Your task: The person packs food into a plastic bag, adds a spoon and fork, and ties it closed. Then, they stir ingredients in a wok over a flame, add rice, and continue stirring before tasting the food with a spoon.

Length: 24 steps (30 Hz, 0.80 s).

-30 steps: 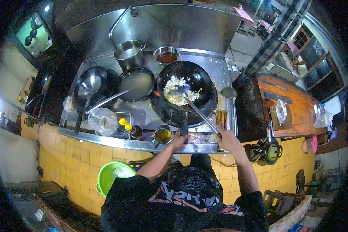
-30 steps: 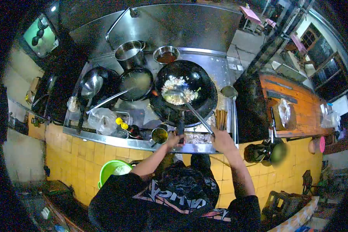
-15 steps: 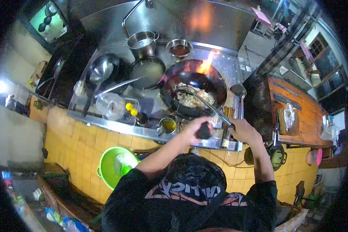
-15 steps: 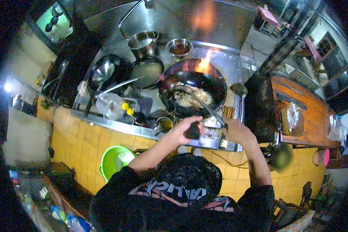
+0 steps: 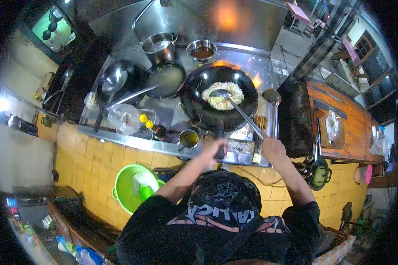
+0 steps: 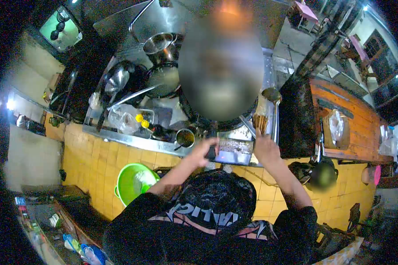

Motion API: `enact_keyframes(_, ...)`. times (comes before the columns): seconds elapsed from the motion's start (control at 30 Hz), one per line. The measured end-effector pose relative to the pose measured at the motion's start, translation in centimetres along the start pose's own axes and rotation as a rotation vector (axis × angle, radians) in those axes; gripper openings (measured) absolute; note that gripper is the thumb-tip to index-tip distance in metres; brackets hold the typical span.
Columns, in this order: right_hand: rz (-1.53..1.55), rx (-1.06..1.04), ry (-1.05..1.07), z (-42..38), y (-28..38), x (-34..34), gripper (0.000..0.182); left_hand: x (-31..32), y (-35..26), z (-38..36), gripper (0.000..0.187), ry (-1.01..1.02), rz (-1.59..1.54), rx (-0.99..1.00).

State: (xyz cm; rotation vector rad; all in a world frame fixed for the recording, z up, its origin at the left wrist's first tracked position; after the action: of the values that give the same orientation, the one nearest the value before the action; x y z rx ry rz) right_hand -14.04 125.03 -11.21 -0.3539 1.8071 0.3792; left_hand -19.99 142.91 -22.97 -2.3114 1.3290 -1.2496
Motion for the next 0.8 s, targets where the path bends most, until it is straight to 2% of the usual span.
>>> enact_keyframes(0.03, -0.004, -0.027, -0.13, 0.9, -0.7, -1.2, 0.034, 1.5, 0.9, -2.2, 0.016, 0.081, 0.002, -0.04)
enact_keyframes(0.07, 0.168, 0.037, -0.005, 1.1, -1.6, -2.7, 0.035, 3.1, 1.5, -4.7, 0.016, 0.069, -0.028, -0.128)
enact_keyframes(0.1, 0.167, 0.037, -0.006, 1.5, -2.1, -3.4, 0.035, 3.9, 2.0, -6.3, 0.016, 0.053, -0.06, -0.217)
enact_keyframes(0.13, 0.34, 0.064, 0.05, 2.1, -3.3, -3.3, 0.036, 3.4, 1.4, -5.4, 0.016, 0.057, -0.057, -0.211)
enact_keyframes(0.17, 0.51, 0.089, 0.122, 2.3, -3.9, -3.1, 0.039, 1.9, 1.3, -3.8, 0.016, 0.05, -0.008, -0.165)
enact_keyframes(0.2, 0.717, 0.265, 0.365, 2.1, -2.0, -3.2, 0.045, 0.1, 1.9, -2.0, 0.016, 0.041, 0.04, -0.123)
enact_keyframes(0.23, 0.63, 0.12, 0.155, 5.5, -3.1, 1.5, 0.041, -2.4, 2.5, 1.7, 0.016, 0.11, 0.023, -0.015)
enact_keyframes(0.27, 0.453, 0.026, -0.096, 7.3, -1.6, 3.2, 0.035, -4.5, 0.3, 3.6, 0.012, -0.053, 0.328, 0.275)
enact_keyframes(0.3, -0.104, -0.349, 0.038, 11.2, 0.8, 12.4, 0.031, -5.5, 0.5, 5.8, 0.011, -0.006, 0.208, 0.197)
enact_keyframes(0.33, 0.134, -0.106, 0.088, 11.3, 0.4, 10.9, 0.03, -5.9, -0.5, 7.0, 0.015, -0.019, 0.233, 0.278)
enact_keyframes(0.37, 0.367, 0.139, 0.129, 10.5, 0.1, 8.3, 0.03, -6.2, -0.5, 7.5, 0.015, -0.014, 0.237, 0.277)
enact_keyframes(0.43, 0.266, -0.237, -0.035, 10.9, -1.5, 2.2, 0.03, -6.6, -2.0, 8.5, 0.019, -0.046, 0.436, 0.319)
enact_keyframes(0.47, 0.185, -0.089, 0.165, 11.1, -2.8, 0.3, 0.029, -7.4, -1.3, 9.0, 0.016, -0.048, 0.3, 0.242)
enact_keyframes(0.5, 0.181, -0.093, 0.161, 12.3, -2.9, 1.9, 0.029, -7.2, -2.0, 9.4, 0.016, -0.048, 0.298, 0.249)
enact_keyframes(0.57, -0.206, -0.108, -0.103, 14.3, -2.3, 6.3, 0.03, -7.1, -1.1, 9.8, 0.016, 0.008, 0.261, 0.136)
enact_keyframes(0.6, -0.353, -0.094, -0.054, 15.1, 0.5, 7.7, 0.03, -6.4, -1.1, 8.9, 0.017, -0.021, 0.255, 0.076)
enact_keyframes(0.63, -0.042, -0.105, -0.066, 14.7, 2.1, 7.4, 0.027, -5.6, -1.8, 8.6, 0.017, -0.025, 0.244, 0.075)
enact_keyframes(0.7, 0.254, -0.117, 0.047, 13.9, 0.7, 8.6, 0.03, -5.0, -2.3, 7.0, 0.018, -0.123, 0.394, 0.044)
enact_keyframes(0.77, 0.229, -0.164, 0.152, 8.4, 1.0, 0.1, 0.035, 0.2, -3.1, 1.5, 0.019, -0.338, -0.003, 0.059)
enact_keyframes(0.8, 0.145, -0.078, 0.147, 6.0, 1.2, -4.5, 0.034, 4.4, -3.3, 0.2, 0.019, -0.087, -0.318, -0.004)
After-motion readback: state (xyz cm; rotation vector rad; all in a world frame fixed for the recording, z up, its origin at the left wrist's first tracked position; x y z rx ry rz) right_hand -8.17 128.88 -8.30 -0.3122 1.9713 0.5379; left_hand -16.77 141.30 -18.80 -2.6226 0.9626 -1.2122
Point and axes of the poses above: each hand's wrist, its own z-axis towards the middle knuckle, its own x-axis out of the palm, y = z × x, the point moved 9 cm from there along z, towards the middle knuckle, and after that the axes turned 3 degrees about y, right-handed, at the moved point
